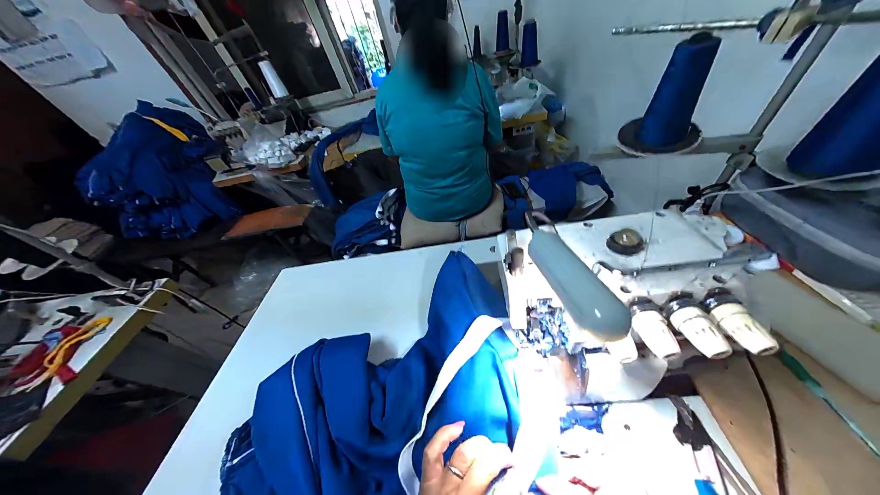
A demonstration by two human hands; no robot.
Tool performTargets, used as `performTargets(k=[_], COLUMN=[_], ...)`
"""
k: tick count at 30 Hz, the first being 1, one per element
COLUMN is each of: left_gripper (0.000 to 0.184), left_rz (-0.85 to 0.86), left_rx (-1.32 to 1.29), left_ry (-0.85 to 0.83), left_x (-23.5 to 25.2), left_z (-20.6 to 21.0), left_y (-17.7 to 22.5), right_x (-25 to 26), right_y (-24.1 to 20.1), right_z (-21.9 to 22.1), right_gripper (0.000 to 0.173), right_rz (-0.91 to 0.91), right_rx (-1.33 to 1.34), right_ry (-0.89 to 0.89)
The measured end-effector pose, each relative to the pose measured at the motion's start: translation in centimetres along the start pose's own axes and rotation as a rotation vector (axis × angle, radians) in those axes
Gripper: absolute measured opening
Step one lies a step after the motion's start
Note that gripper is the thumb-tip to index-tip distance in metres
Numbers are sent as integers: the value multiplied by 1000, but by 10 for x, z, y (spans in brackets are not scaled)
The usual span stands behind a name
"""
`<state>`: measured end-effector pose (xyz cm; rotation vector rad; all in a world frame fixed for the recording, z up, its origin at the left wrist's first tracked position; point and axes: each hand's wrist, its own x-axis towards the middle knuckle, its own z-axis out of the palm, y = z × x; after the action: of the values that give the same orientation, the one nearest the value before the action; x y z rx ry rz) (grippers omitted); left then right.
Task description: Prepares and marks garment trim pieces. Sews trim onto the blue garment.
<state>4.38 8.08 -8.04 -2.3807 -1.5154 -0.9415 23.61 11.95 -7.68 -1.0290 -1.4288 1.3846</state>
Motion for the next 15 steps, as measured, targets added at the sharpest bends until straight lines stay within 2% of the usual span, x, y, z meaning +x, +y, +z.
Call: performTargets(k=[1, 2, 4, 6, 7, 9, 11, 12, 13, 14, 15], left_gripper=[17, 16, 19, 29, 44, 89, 129, 136, 132, 119, 100], left_rz=[-25, -45, -81, -119, -153, -278, -392, -466, -539, -571, -547], left_rx=[-38, -110, -322, -375, -323, -92, 152, 175, 106, 13, -56], left_ry=[-8, -18, 18, 87, 103, 66, -106, -236, -354, -427, -456], left_x=[1, 6, 18, 21, 19, 4, -23, -35, -41, -41, -37], left_z=[-7, -15, -28, -34, -35, -33, -30, -31, -35, -43, -57], left_y=[2, 0, -7, -14, -16, -21, -28, -32, -37, -46, -58], right_x=[-3, -4, -4, -6, -7, -10, -14, -15, -16, -15, -14], right_y=[4, 7, 11, 18, 22, 29, 38, 42, 46, 49, 50], right_z=[-2, -3, -3, -4, -5, -9, -15, -16, -16, -15, -13], right_gripper=[21, 24, 23, 16, 17, 26, 43, 40, 29, 17, 15], right_rz=[2, 1, -57, -125, -140, -137, -150, -174, -214, -263, -329], right_rx=[-3, 7, -1, -84, -128, -181, -207, -226, -259, -285, -313], right_ry=[-17, -23, -25, -30, -49, -108, -178, -198, -196, -192, -177])
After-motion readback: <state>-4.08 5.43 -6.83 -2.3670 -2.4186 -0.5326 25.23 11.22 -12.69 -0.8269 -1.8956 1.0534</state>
